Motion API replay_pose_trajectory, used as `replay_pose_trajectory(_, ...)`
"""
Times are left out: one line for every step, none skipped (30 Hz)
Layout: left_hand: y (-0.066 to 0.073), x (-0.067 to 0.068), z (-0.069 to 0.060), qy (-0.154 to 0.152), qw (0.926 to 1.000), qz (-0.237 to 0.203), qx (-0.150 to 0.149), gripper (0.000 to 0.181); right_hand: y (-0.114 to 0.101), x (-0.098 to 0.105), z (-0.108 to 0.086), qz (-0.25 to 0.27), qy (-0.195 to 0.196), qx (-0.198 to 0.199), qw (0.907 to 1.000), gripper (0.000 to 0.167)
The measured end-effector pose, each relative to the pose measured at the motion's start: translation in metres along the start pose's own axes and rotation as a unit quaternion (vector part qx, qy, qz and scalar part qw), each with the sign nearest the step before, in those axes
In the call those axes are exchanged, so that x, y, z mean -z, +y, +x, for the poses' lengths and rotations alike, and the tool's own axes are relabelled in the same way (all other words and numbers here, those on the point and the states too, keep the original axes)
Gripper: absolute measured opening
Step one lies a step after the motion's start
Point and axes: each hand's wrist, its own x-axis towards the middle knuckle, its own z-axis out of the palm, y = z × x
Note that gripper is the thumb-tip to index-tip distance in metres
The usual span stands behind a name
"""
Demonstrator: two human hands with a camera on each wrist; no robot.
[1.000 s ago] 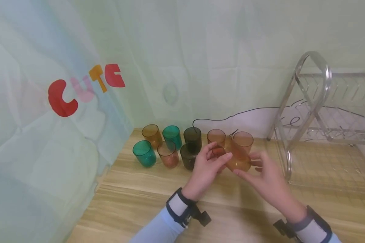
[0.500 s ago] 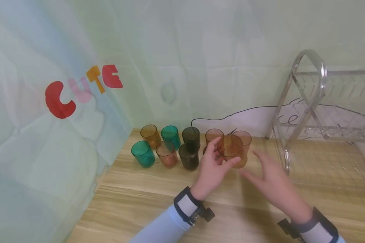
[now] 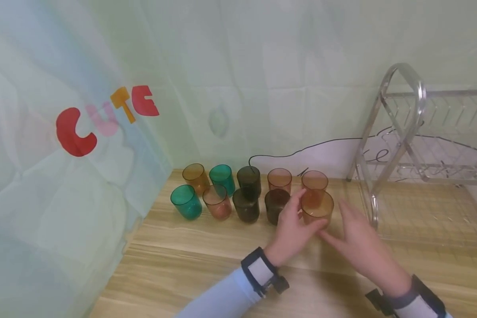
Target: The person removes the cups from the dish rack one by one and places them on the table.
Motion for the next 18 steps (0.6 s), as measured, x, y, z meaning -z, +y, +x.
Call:
replay_pose_trajectory(-0.002, -0.001, 0.000, -0.001, 1.0000, 0.008, 0.000, 0.080, 0.001, -0.001, 0.000, -0.003, -0.001, 0.001, 1.0000, 0.107)
replay_pose_trajectory(-0.003, -0.002, 0.001, -0.003, 0.9999, 0.014, -0.002, 0.080, 0.001, -0.002, -0.001, -0.007, 0.000, 0.001, 1.0000, 0.108)
replay_pose_trajectory(-0.005, -0.004, 0.001, -0.005, 0.9997, 0.022, -0.005, 0.079, 0.002, -0.002, -0.001, -0.008, 0.000, 0.001, 1.0000, 0.108)
replay_pose_trajectory(-0.006, -0.005, 0.002, -0.008, 0.9995, 0.029, -0.007, 0.079, 0.002, -0.003, -0.001, -0.010, 0.001, 0.002, 0.9999, 0.109)
replay_pose_trajectory(-0.007, -0.006, 0.003, -0.010, 0.9993, 0.034, -0.009, 0.079, 0.002, -0.003, -0.002, -0.011, 0.001, 0.003, 0.9999, 0.109)
replay_pose_trajectory(-0.008, -0.006, 0.003, -0.013, 0.9990, 0.041, -0.010, 0.079, 0.002, -0.003, -0.002, -0.012, 0.003, 0.006, 0.9999, 0.109)
replay_pose_trajectory(-0.009, -0.007, 0.004, -0.015, 0.9987, 0.048, -0.008, 0.079, 0.002, -0.002, -0.002, -0.011, 0.001, 0.005, 0.9999, 0.109)
replay_pose_trajectory(-0.009, -0.008, 0.004, -0.017, 0.9984, 0.054, -0.006, 0.079, 0.002, -0.002, -0.003, -0.011, -0.001, 0.005, 0.9999, 0.108)
replay_pose_trajectory(-0.010, -0.008, 0.004, -0.018, 0.9979, 0.062, -0.001, 0.080, 0.001, -0.002, -0.003, -0.010, -0.004, 0.006, 0.9999, 0.106)
replay_pose_trajectory(-0.010, -0.009, 0.004, -0.020, 0.9976, 0.067, 0.005, 0.080, 0.001, -0.001, -0.003, -0.011, -0.006, 0.008, 0.9999, 0.105)
replay_pose_trajectory(-0.011, -0.009, 0.005, -0.021, 0.9971, 0.073, 0.010, 0.080, 0.001, -0.001, -0.003, -0.010, -0.009, 0.009, 0.9999, 0.103)
replay_pose_trajectory(-0.012, -0.010, 0.005, -0.021, 0.9965, 0.079, 0.015, 0.080, 0.001, 0.000, -0.003, -0.010, -0.012, 0.011, 0.9998, 0.099)
replay_pose_trajectory(-0.013, -0.011, 0.006, -0.021, 0.9960, 0.085, 0.019, 0.080, 0.001, 0.000, -0.003, -0.010, -0.013, 0.013, 0.9998, 0.096)
replay_pose_trajectory(-0.015, -0.012, 0.006, -0.021, 0.9955, 0.090, 0.022, 0.080, 0.001, 0.000, -0.003, -0.011, -0.013, 0.016, 0.9997, 0.093)
replay_pose_trajectory(-0.016, -0.012, 0.007, -0.020, 0.9949, 0.095, 0.026, 0.081, 0.001, 0.000, -0.003, -0.010, -0.013, 0.017, 0.9997, 0.090)
replay_pose_trajectory(-0.017, -0.013, 0.008, -0.019, 0.9944, 0.100, 0.029, 0.081, 0.001, 0.000, -0.003, -0.011, -0.012, 0.018, 0.9997, 0.087)
replay_pose_trajectory(-0.019, -0.014, 0.008, -0.017, 0.9939, 0.105, 0.031, 0.081, 0.001, 0.000, -0.002, -0.009, -0.011, 0.019, 0.9997, 0.084)
replay_pose_trajectory(-0.020, -0.014, 0.009, -0.015, 0.9934, 0.108, 0.035, 0.081, 0.001, 0.000, -0.002, -0.008, -0.009, 0.021, 0.9997, 0.081)
